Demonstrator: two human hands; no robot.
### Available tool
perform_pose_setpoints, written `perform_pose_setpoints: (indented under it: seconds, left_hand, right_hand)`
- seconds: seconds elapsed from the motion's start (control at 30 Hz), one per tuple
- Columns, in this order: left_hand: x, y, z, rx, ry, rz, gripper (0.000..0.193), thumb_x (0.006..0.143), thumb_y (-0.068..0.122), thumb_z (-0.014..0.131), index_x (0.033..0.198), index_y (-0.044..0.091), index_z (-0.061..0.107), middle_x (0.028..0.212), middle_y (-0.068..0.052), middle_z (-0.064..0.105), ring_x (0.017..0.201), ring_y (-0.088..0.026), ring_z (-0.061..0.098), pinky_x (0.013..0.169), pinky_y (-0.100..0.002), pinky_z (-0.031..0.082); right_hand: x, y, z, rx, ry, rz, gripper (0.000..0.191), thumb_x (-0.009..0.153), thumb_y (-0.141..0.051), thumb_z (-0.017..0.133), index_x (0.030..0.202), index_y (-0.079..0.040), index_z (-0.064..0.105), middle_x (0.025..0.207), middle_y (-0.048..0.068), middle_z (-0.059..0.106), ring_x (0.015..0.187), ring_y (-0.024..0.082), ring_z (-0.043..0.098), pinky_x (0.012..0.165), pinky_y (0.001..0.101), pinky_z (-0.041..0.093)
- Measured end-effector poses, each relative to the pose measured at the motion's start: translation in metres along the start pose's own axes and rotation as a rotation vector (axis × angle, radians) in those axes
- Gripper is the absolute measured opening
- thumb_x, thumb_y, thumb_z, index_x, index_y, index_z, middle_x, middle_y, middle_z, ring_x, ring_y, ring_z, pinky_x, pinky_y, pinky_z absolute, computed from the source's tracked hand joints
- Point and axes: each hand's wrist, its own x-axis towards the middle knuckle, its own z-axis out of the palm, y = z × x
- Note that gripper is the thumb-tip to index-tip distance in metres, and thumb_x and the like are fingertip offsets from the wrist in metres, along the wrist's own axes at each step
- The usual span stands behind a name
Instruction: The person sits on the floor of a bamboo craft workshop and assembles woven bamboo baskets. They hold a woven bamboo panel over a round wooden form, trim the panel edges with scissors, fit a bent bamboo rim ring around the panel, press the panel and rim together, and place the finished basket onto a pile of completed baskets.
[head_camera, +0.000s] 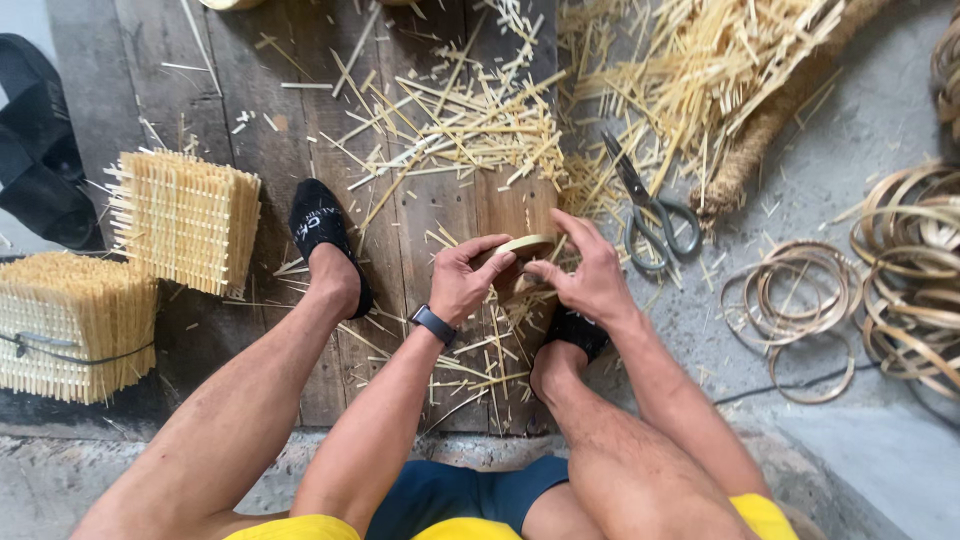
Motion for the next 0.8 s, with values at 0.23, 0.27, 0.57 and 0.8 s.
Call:
perform_pose_setpoints:
  seconds: [0.23, 0.27, 0.57, 0.8]
  left_hand:
    - [0.003, 0.004, 0.046, -0.187, 0.038, 0.105, 0.04, 0.101, 0.034, 0.067, 0.131, 0.008, 0.069, 0.114, -0.01, 0.078, 0.099, -0.014, 0.073, 0.085, -0.029, 0.059]
    - [0.004, 0.007, 0.049, -0.082, 0.076, 0.13, 0.039, 0.101, 0.036, 0.065, 0.129, 0.008, 0.07, 0.11, -0.011, 0.078, 0.095, -0.015, 0.075, 0.082, -0.03, 0.06]
    - [0.024, 0.028, 0.041, 0.206, 0.1, 0.178, 0.037, 0.101, 0.042, 0.059, 0.113, 0.013, 0.078, 0.088, -0.013, 0.078, 0.08, -0.026, 0.076, 0.069, -0.036, 0.06]
    - [0.076, -0.019, -0.012, 0.157, 0.188, -0.189, 0.051, 0.103, 0.052, 0.063, 0.097, 0.006, 0.082, 0.083, -0.012, 0.072, 0.069, -0.017, 0.066, 0.064, -0.037, 0.056]
  right_hand:
    - [-0.018, 0.034, 0.036, 0.095, 0.025, 0.477, 0.054, 0.077, -0.039, 0.084, 0.105, 0.002, 0.064, 0.09, 0.012, 0.072, 0.081, 0.019, 0.067, 0.072, 0.0338, 0.056]
    - [-0.017, 0.038, 0.039, 0.107, 0.055, 0.528, 0.048, 0.077, -0.037, 0.083, 0.099, 0.001, 0.064, 0.085, 0.01, 0.072, 0.077, 0.018, 0.067, 0.068, 0.0339, 0.056]
    - [-0.006, 0.052, 0.028, 0.2, 0.04, 0.375, 0.036, 0.082, -0.033, 0.074, 0.089, 0.001, 0.066, 0.076, 0.007, 0.07, 0.067, 0.014, 0.065, 0.059, 0.0302, 0.053]
    - [-0.029, 0.06, 0.01, 0.985, -0.039, 0.481, 0.032, 0.093, -0.021, 0.064, 0.115, 0.003, 0.063, 0.096, 0.01, 0.068, 0.076, 0.018, 0.068, 0.06, 0.0304, 0.055]
